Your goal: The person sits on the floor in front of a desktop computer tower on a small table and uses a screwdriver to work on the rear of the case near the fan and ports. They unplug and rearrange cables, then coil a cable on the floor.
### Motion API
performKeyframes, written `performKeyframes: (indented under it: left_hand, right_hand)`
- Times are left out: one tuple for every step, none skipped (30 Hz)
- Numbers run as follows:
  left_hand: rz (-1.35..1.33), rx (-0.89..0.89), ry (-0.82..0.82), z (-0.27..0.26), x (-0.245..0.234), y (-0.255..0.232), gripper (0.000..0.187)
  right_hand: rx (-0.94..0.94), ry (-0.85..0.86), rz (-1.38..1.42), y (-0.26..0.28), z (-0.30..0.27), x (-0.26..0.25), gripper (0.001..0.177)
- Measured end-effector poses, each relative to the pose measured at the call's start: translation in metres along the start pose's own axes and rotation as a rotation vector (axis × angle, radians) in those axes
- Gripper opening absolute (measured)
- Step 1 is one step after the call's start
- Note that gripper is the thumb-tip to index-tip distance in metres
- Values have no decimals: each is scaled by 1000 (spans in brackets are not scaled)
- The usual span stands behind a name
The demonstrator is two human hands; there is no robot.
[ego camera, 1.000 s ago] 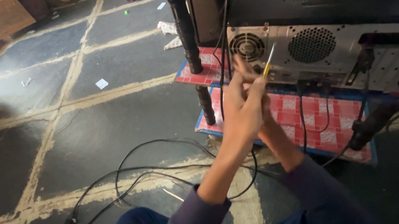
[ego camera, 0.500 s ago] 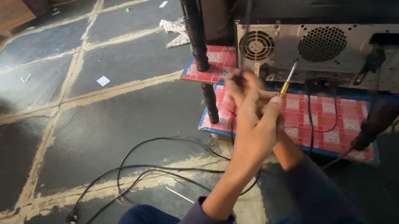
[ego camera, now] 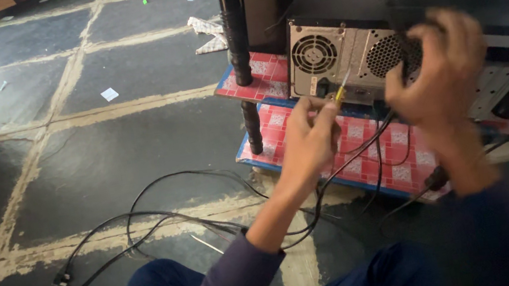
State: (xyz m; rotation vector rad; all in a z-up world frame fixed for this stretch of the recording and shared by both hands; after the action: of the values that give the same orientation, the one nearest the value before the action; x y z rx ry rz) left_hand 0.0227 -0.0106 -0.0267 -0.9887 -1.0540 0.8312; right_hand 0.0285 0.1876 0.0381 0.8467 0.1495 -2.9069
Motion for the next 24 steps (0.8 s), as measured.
performKeyframes:
  left_hand:
    - [-8, 5, -12, 8, -1, 1, 17]
    - [-14, 10, -22, 15, -1, 1, 18]
    - [-17, 12, -25, 20, -1, 1, 19]
    - [-18, 16, -27, 26, -1, 0, 19]
    - [-20, 21, -29, 32, -1, -1, 20]
    - [-2, 40, -38, 36, -1, -2, 20]
    - [15, 60, -47, 40, 0, -4, 21]
    - [31, 79, -56, 45, 1, -5, 21]
    - [47, 85, -63, 49, 2, -5, 22]
    - [67, 89, -71, 52, 2, -5, 22]
    - [86, 94, -79, 55, 2, -5, 22]
    - [107, 90, -95, 58, 2, -5, 22]
    - [128, 87, -110, 61, 3, -5, 22]
    - [148, 82, -124, 63, 3, -4, 22]
    - [115, 68, -111, 64, 3, -2, 22]
    - [82, 56, -95, 65, 4, -1, 22]
    - [49, 43, -80, 66, 5, 0, 22]
    - [-4, 21, -61, 69, 6, 2, 22]
    - [-56, -1, -42, 71, 6, 4, 21]
    - [-110, -24, -24, 72, 6, 6, 21]
    - [-157, -44, 7, 72, 6, 7, 21]
    - [-204, -64, 38, 74, 7, 8, 20]
    - [-251, -83, 69, 74, 8, 9, 20]
    - [-237, -83, 62, 74, 8, 9, 21]
  right_hand:
    - [-67, 18, -59, -7, 8, 3, 40]
    - [-132, 34, -118, -14, 16, 5, 45]
    - [-197, 52, -176, -19, 20, 6, 51]
    - [-192, 89, -106, -25, 21, 9, 54]
    - [-188, 125, -34, -30, 23, 13, 57]
    - [-184, 163, 39, -33, 21, 17, 60]
    - [-171, 170, 53, -35, 20, 20, 59]
    - [-161, 177, 67, -37, 17, 22, 59]
    - [-150, 185, 81, -39, 16, 25, 59]
    - [-158, 163, 73, -39, 14, 26, 56]
    - [-167, 142, 65, -38, 13, 27, 54]
    - [-171, 121, 65, -37, 13, 28, 53]
    - [-174, 100, 65, -36, 14, 28, 51]
    - [-171, 85, 69, -35, 14, 28, 50]
    - [-168, 73, 71, -34, 14, 28, 50]
    - [-166, 61, 71, -34, 14, 28, 50]
    - [-164, 52, 68, -33, 15, 27, 50]
    - [-164, 45, 71, -34, 14, 27, 50]
    - [-163, 38, 74, -34, 14, 27, 51]
    - [-168, 35, 83, -34, 13, 27, 51]
    - [-167, 34, 74, -34, 12, 27, 51]
    - [-167, 32, 66, -35, 11, 27, 51]
    - [-162, 31, 40, -35, 11, 28, 50]
    - [-158, 33, 31, -36, 11, 29, 49]
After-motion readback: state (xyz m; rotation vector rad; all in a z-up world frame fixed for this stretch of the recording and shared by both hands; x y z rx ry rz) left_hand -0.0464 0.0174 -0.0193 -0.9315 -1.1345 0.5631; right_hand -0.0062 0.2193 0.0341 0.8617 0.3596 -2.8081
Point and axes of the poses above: each hand's wrist, its own z-axis towards the middle knuckle, its own x-axis out of the palm, y = z × x, the point moved 5 cm from there along z, towards the middle knuckle, and after that the axes turned 5 degrees about y, right-handed, at the moved point
